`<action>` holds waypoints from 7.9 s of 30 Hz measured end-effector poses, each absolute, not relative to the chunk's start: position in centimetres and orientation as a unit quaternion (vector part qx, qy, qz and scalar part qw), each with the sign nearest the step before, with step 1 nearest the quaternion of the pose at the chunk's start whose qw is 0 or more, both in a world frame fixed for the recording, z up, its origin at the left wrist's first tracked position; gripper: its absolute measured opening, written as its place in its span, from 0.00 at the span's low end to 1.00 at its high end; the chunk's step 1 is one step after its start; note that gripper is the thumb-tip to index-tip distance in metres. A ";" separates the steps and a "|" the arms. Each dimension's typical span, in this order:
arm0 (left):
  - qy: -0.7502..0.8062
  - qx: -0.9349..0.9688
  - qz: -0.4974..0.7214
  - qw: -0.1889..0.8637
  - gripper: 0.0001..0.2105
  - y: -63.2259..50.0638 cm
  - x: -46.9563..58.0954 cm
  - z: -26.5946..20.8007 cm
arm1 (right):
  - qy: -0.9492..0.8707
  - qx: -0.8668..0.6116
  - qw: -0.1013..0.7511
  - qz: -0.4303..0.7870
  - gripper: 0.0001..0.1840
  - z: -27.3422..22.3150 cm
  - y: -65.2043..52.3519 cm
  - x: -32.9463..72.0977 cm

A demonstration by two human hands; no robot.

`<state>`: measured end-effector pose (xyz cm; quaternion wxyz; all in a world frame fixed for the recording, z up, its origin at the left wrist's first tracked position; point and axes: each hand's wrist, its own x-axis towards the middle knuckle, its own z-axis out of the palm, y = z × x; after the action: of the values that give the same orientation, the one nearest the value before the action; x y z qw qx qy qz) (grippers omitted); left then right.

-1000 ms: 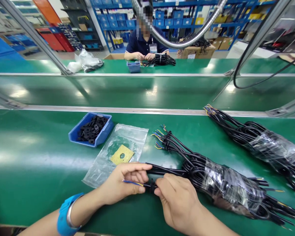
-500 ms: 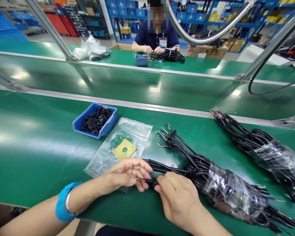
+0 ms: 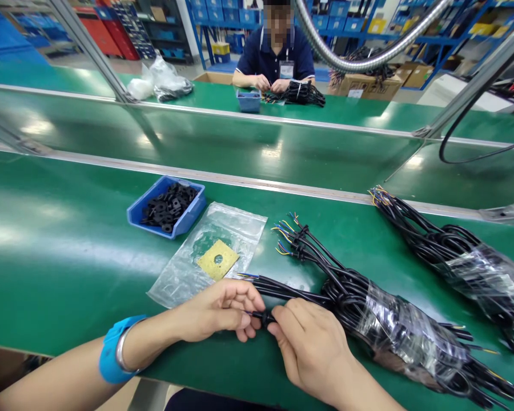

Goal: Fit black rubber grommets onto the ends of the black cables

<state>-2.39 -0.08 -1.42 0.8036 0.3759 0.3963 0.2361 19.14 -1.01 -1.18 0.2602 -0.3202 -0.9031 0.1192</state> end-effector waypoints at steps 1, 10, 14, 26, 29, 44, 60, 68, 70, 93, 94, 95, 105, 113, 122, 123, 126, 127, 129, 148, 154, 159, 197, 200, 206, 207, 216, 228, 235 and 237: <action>0.400 0.390 0.225 0.798 0.10 -0.1 -2.3 -1.5 | -0.903 -0.320 0.259 0.119 0.07 -1.2 -1.0 19.2; 0.438 0.528 0.261 0.680 0.15 -1.0 -1.3 -1.6 | -0.909 -0.303 0.256 0.125 0.08 -1.4 -0.9 19.3; 0.433 0.644 0.293 0.558 0.13 -1.7 -1.2 -1.4 | -0.915 -0.285 0.248 0.140 0.08 -1.3 -0.8 19.4; 0.347 0.857 0.266 0.274 0.14 -3.2 -1.5 -2.4 | -0.919 -0.300 0.166 0.195 0.14 -0.7 -1.2 19.6; 0.342 0.846 0.241 0.331 0.13 -3.2 -1.4 -2.1 | -0.920 -0.294 0.152 0.210 0.08 0.2 -1.1 20.0; 0.333 0.827 0.357 0.280 0.11 -2.2 -2.5 -0.7 | -0.881 -0.390 0.263 -0.051 0.05 -0.5 0.7 18.0; 0.705 0.681 0.198 -0.022 0.12 8.7 -16.4 2.6 | -0.929 -0.172 0.323 0.059 0.08 -1.1 -0.2 16.8; 0.696 0.673 0.250 -0.005 0.09 9.5 -16.2 0.8 | -0.912 -0.155 0.379 0.027 0.09 -1.2 -0.5 16.6; 0.697 0.658 0.283 0.010 0.11 8.7 -16.4 1.0 | -0.915 -0.156 0.370 0.021 0.08 -1.2 -0.5 16.6; 0.453 0.876 0.107 0.128 0.07 3.6 -8.1 0.3 | -0.920 -0.158 0.355 0.056 0.14 -1.1 -1.1 17.1; 0.466 0.852 0.151 0.185 0.06 3.5 -8.0 0.5 | -0.917 -0.158 0.361 0.059 0.16 -0.9 -1.0 17.1; 0.476 0.814 0.202 0.266 0.05 3.3 -7.9 0.6 | -0.913 -0.162 0.370 0.063 0.16 -0.6 -1.0 17.1; 0.326 0.345 0.392 0.788 0.12 0.3 -4.4 1.5 | -0.841 -0.291 0.449 0.082 0.08 2.0 -0.9 15.7; 0.244 0.336 0.367 0.832 0.12 0.0 -4.5 1.1 | -0.839 -0.296 0.450 0.073 0.08 1.9 -0.8 15.7; 0.276 0.345 0.394 0.806 0.14 -0.2 -4.6 0.2 | -0.847 -0.297 0.440 0.032 0.06 1.8 -0.8 15.9; 0.284 0.344 0.396 0.803 0.14 -0.2 -4.5 0.2 | -0.848 -0.294 0.440 0.028 0.06 1.7 -0.8 15.9; 0.306 0.349 0.400 0.790 0.14 -0.4 -4.0 0.2 | -0.853 -0.284 0.437 0.030 0.06 1.6 -0.7 15.8; 0.312 0.353 0.402 0.785 0.14 -0.5 -3.9 0.2 | -0.854 -0.281 0.436 0.038 0.06 1.5 -0.7 15.7; 0.323 0.356 0.405 0.778 0.14 -0.7 -3.7 0.3 | -0.857 -0.277 0.431 0.060 0.06 1.4 -0.6 15.8; 0.416 0.273 0.454 0.739 0.19 -0.5 -0.2 -0.9 | -0.849 -0.335 0.408 0.014 0.09 -1.3 -0.4 18.5; 0.391 0.307 0.469 0.730 0.13 -0.6 0.1 -1.4 | -0.857 -0.316 0.407 0.018 0.09 -1.5 -0.4 18.5; 0.409 0.419 0.478 0.655 0.12 -0.8 0.0 -1.2 | -0.864 -0.315 0.377 0.107 0.05 -1.3 -0.6 18.6; 0.403 0.337 0.482 0.701 0.11 -1.1 1.1 -1.9 | -0.869 -0.366 0.319 0.099 0.11 -1.3 -0.4 17.9; 0.419 0.415 0.499 0.635 0.09 -1.2 1.1 -1.7 | -0.870 -0.368 0.308 0.108 0.11 -1.2 -0.5 18.0; 0.437 0.453 0.502 0.593 0.10 -1.4 1.6 -1.8 | -0.880 -0.357 0.281 0.139 0.12 -1.2 -0.6 18.0; 0.442 0.449 0.502 0.592 0.10 -1.4 1.7 -1.8 | -0.881 -0.355 0.280 0.140 0.12 -1.1 -0.6 18.0; 0.439 0.277 0.433 0.737 0.18 -0.2 1.3 -1.6 | -0.870 -0.367 0.302 0.126 0.07 -1.3 0.0 18.6; 0.428 0.510 0.521 0.535 0.10 -0.7 2.0 -1.8 | -0.859 -0.369 0.310 0.172 0.13 -1.1 -0.4 18.3; 0.416 0.477 0.384 0.672 0.21 0.9 -0.7 -1.2 | -0.867 -0.353 0.325 0.136 0.06 -1.2 -0.3 18.9; 0.413 0.465 0.374 0.688 0.20 1.3 -1.8 -1.0 | -0.869 -0.353 0.319 0.135 0.06 -1.4 -0.3 19.0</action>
<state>-1.82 1.32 -1.05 0.6883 0.4647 0.4130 0.3738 18.96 -0.27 -1.36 0.3192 -0.3529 -0.8691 0.1349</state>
